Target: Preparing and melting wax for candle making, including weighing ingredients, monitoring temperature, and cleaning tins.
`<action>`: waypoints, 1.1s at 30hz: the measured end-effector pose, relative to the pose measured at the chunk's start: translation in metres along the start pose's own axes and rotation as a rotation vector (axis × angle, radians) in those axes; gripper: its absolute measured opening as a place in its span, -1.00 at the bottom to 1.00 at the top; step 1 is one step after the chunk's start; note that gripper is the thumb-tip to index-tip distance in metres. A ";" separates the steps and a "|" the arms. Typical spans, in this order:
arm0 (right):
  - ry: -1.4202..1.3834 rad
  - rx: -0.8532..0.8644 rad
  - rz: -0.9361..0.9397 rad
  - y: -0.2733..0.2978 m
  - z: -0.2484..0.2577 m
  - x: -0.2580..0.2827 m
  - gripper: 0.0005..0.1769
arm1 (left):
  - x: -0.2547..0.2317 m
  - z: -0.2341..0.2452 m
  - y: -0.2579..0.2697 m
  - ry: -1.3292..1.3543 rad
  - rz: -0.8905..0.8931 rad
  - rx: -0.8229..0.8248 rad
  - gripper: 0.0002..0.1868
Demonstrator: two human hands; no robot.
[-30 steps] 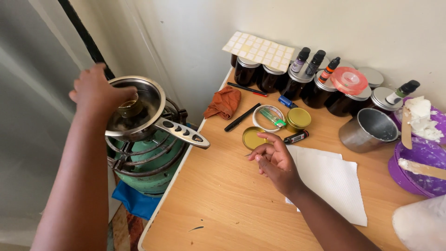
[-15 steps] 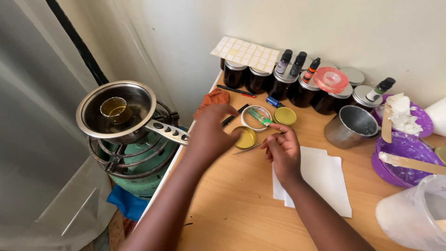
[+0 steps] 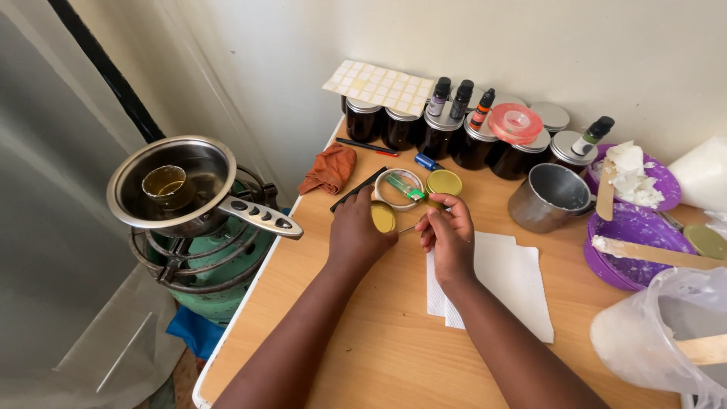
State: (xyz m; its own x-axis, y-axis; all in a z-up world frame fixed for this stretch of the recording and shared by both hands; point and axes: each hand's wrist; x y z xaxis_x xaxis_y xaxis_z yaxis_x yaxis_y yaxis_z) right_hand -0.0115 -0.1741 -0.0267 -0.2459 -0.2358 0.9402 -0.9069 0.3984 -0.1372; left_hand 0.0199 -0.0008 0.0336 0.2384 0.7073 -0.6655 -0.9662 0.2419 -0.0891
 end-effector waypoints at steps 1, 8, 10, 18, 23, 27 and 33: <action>-0.001 0.001 -0.001 -0.001 0.001 -0.001 -0.73 | -0.002 0.001 0.002 -0.001 0.001 0.000 0.04; 0.071 -0.015 0.019 0.000 0.002 0.001 -0.74 | -0.032 0.074 0.032 -0.023 -0.132 -0.085 -0.01; 0.089 -0.019 0.012 0.003 0.002 0.002 -0.74 | -0.018 0.109 0.027 0.038 -0.152 -0.125 -0.02; 0.062 0.000 -0.023 0.005 -0.003 0.004 -0.75 | 0.094 0.217 -0.003 -0.005 -0.080 -0.347 0.17; 0.066 -0.003 -0.032 0.006 -0.004 0.006 -0.74 | 0.140 0.229 -0.018 -0.136 -0.091 -0.236 0.17; 0.067 0.000 -0.034 0.002 -0.001 0.002 -0.75 | 0.135 0.219 -0.015 0.004 -0.091 -0.282 0.08; 0.053 -0.001 -0.038 0.005 -0.005 0.006 -0.78 | 0.060 0.140 0.012 1.047 -0.057 0.028 -0.22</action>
State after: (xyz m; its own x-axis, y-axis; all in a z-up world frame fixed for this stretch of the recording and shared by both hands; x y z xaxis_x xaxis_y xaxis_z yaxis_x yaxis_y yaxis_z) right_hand -0.0155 -0.1693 -0.0203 -0.1932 -0.2034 0.9599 -0.9148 0.3911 -0.1012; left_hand 0.0363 0.1372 0.0966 0.0668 -0.2308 -0.9707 -0.9503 0.2818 -0.1324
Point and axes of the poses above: each hand's wrist, its own y-axis away from the middle knuckle, its own z-axis out of the back of the hand, x = y × z, and after that the axes turned 3 degrees about -z, right-handed
